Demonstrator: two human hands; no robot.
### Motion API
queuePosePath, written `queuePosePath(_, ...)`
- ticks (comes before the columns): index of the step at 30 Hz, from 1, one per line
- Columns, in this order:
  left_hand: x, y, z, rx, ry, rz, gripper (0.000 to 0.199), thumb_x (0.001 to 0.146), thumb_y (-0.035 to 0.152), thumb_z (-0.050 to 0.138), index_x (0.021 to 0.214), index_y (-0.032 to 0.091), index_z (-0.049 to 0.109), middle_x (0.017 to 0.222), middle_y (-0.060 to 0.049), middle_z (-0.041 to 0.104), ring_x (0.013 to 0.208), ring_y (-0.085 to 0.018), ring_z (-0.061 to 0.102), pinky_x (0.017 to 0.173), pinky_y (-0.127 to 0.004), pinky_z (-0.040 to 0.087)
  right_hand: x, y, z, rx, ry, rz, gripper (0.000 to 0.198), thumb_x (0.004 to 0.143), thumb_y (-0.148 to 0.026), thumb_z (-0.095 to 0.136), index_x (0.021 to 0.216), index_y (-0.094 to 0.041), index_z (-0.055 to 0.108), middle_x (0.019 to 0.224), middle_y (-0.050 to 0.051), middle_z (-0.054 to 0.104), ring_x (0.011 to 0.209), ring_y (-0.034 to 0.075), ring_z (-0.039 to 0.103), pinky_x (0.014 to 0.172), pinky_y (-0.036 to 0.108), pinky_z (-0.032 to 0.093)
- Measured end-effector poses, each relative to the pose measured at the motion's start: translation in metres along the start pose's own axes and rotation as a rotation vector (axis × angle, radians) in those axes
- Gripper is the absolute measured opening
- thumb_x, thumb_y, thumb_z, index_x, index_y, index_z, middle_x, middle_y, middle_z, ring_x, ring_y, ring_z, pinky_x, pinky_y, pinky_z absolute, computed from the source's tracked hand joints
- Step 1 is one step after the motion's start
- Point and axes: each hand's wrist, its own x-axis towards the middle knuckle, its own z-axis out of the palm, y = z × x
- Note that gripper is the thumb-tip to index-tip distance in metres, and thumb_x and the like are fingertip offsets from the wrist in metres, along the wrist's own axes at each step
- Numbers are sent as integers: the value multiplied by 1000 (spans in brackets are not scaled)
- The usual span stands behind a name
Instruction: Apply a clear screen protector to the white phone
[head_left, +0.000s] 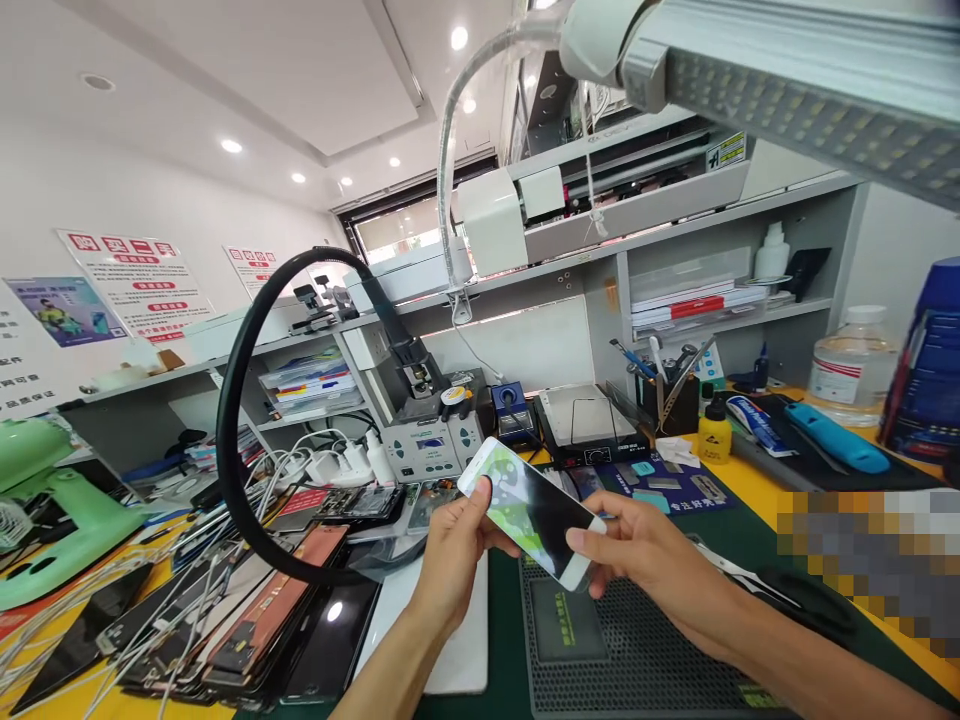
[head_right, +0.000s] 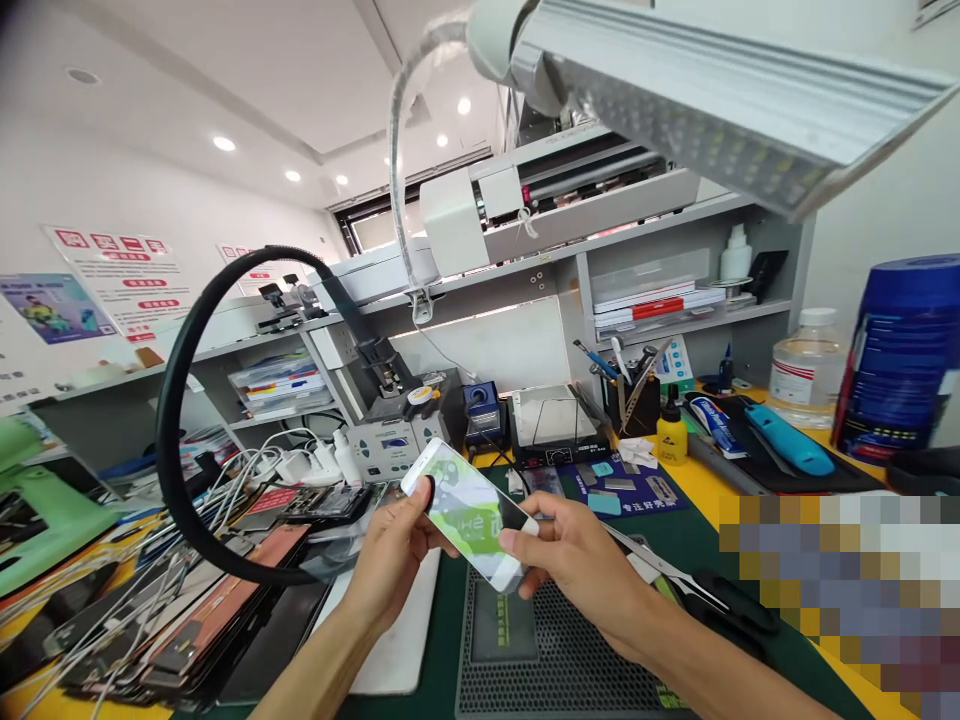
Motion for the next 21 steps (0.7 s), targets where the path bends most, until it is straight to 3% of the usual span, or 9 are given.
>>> queuePosePath(4,-2,-2,-4,65,-22,4,58,96,62,56,74,12,77,76,-11,76,75,-26,72,70,-35,56,2,1,1,42,5,26,41,76,-45,86,95,-17,63,75,3,74,61,15,61,64,31,53)
queuePosePath(7,-7,-7,3,78,-48,3,64,99,66,45,82,13,76,79,-11,75,75,-25,70,67,-34,55,2,1,4,79,15,2,38,77,-45,86,91,-16,66,73,2,72,65,16,60,65,30,53)
queuePosePath(8,-10,-10,8,75,-64,1,61,98,66,47,88,13,75,82,-10,75,75,-24,69,65,-33,54,2,1,6,90,31,-1,38,77,-46,86,91,-16,67,74,2,71,66,16,61,66,30,53)
queuePosePath(10,-15,-16,19,73,-113,1,44,84,53,77,103,15,71,92,-8,74,75,-20,65,62,-29,52,2,1,9,108,76,4,40,75,-49,87,90,-17,67,74,1,69,66,16,61,66,30,53)
queuePosePath(11,-18,-19,24,67,-136,2,49,76,45,86,111,16,67,97,-6,73,75,-18,63,63,-27,52,2,1,10,112,98,10,42,74,-50,87,90,-17,67,73,0,69,66,16,61,67,30,52)
queuePosePath(15,-23,-27,33,39,-150,3,43,82,41,82,111,18,61,96,-3,68,76,-14,59,64,-25,52,1,3,11,64,115,30,45,74,-53,86,90,-18,65,73,-1,67,67,16,62,70,30,51)
queuePosePath(18,-21,-25,29,40,-162,12,40,86,43,77,111,17,62,100,-6,68,80,-16,61,63,-25,55,1,5,7,32,88,19,44,79,-57,81,92,-19,64,78,0,68,71,17,64,73,31,51)
queuePosePath(21,-17,-21,23,56,-182,11,38,87,48,75,104,15,67,91,-5,68,75,-16,62,58,-25,56,0,6,5,29,64,15,41,83,-57,79,91,-20,62,80,0,70,74,18,66,77,32,52)
